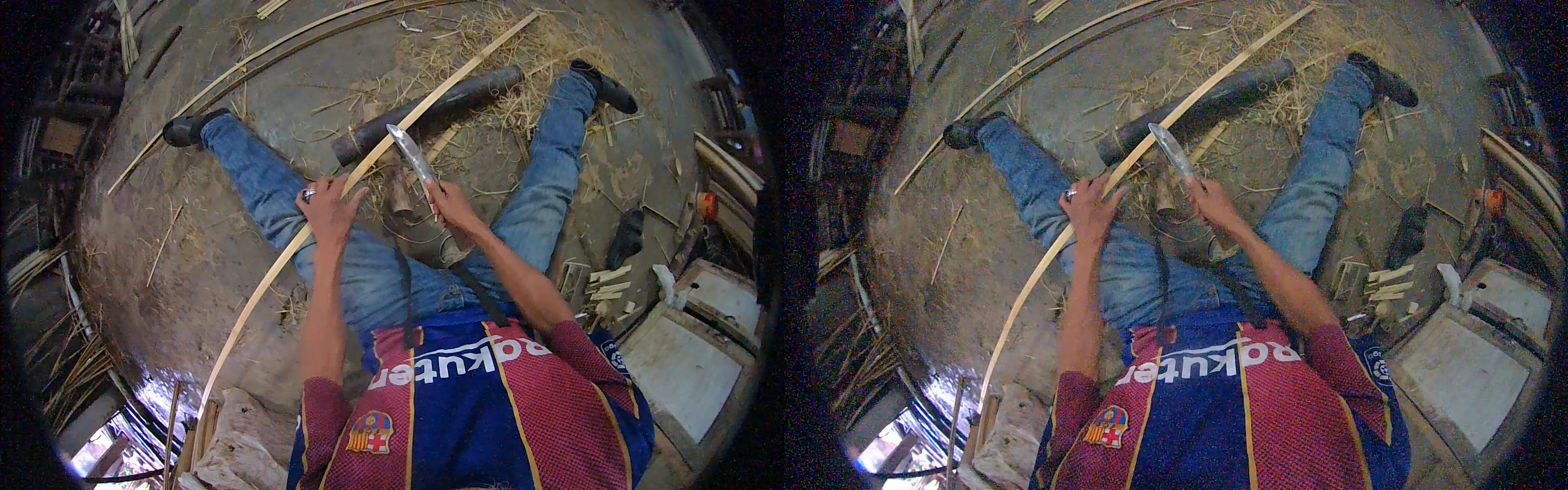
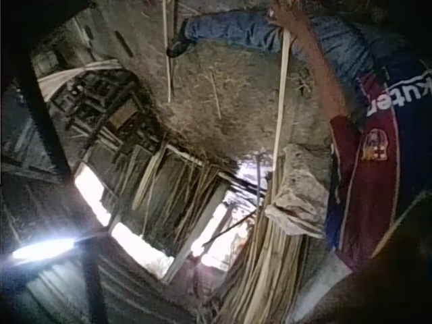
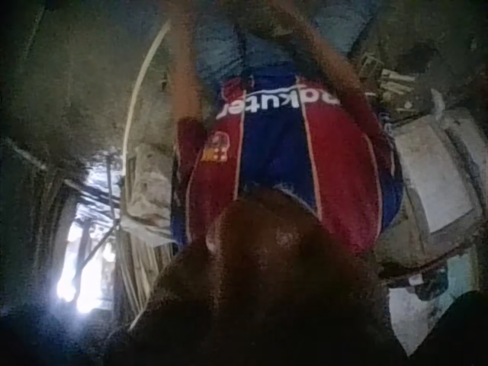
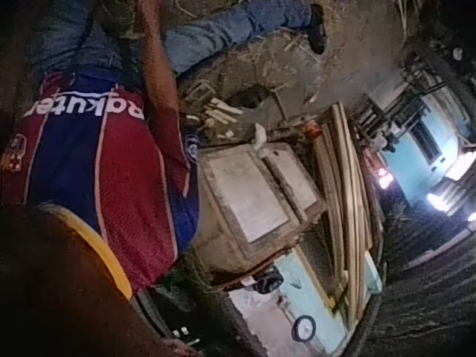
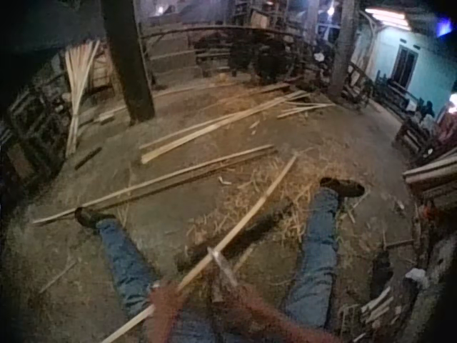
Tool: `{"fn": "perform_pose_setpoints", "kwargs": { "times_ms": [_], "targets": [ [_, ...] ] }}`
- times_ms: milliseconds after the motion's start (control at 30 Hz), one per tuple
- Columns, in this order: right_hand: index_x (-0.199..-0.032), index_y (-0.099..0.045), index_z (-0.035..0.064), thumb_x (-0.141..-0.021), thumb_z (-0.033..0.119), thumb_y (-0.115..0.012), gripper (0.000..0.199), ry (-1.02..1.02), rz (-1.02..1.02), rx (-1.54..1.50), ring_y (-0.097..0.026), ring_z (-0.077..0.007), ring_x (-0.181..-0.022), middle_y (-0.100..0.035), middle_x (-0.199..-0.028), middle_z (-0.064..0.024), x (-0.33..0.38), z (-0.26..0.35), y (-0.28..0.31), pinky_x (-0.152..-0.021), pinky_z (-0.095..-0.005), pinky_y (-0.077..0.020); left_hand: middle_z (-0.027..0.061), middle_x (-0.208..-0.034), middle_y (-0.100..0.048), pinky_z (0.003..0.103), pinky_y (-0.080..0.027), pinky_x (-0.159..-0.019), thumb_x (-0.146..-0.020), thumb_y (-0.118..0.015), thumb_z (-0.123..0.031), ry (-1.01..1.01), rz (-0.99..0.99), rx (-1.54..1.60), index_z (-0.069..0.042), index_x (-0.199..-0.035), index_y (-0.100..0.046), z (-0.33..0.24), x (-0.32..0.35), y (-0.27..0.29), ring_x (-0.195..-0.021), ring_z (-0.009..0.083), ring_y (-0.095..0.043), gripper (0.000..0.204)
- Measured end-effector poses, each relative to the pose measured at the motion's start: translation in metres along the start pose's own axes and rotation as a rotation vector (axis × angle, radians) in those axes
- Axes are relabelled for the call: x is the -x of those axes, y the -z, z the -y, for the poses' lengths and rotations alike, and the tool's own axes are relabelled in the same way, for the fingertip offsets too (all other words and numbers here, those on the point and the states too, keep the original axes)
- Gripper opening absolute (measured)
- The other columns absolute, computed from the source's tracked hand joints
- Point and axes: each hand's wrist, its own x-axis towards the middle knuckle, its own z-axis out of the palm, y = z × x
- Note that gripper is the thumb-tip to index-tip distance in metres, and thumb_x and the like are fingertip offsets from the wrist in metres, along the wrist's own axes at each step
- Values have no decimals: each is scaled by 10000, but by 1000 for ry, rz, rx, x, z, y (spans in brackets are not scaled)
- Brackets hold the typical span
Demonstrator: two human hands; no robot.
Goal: The person sits on the floor and uses a knife to shave thin strips from a long bamboo rod, holding it against a cylindrical support. The person repeatedly scrapes the bamboo to thin it and occasionally adjusts the rod's position.
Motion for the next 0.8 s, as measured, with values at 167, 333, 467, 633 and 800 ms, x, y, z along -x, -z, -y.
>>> {"fn": "perform_pose_setpoints", "kwargs": {
  "times_ms": [167,333,467,633,800],
  "targets": [
    [-866,-622,19,-1006,524,-471,545,68,-48,28,-547,-189,-474,-554,-601,-50,-4,-11,-5,-472,-372,-444,25,-1051,-652,490,-289,-1009,-803,-756,-344,-15,-126,83,-166,-947,-740,-28,-12,-20,-1097,223,-558,229],
    [-838,-581,30,-1006,508,-493,514,225,-107,180,-543,-158,-523,-538,-625,-46,-11,-19,-2,-494,-344,-445,54,-927,-667,451,-307,-1012,-829,-733,-222,113,-118,291,-113,-893,-724,-35,-8,-21,-1024,237,-582,127],
    [-774,-541,58,-1000,526,-507,521,160,-112,64,-502,-117,-500,-499,-606,-8,-5,-10,-7,-465,-311,-413,68,-893,-674,382,-433,-911,-863,-721,-162,340,-61,659,-54,-887,-699,-21,8,9,-889,213,-616,114],
    [-929,-622,-5,-1005,482,-496,509,183,-95,49,-599,-236,-673,-612,-743,-154,-4,-12,-2,-627,-410,-461,64,-900,-670,321,-505,-802,-893,-682,-55,301,-358,910,3,-907,-653,-8,1,83,-857,170,-617,66],
    [-928,-627,-1,-1002,491,-498,514,122,-67,95,-600,-229,-670,-608,-741,-157,8,8,1,-626,-404,-467,109,-991,-671,332,-500,-850,-965,-598,-103,199,-775,398,11,-996,-629,48,-44,192,-924,202,-617,122]
  ]
}}
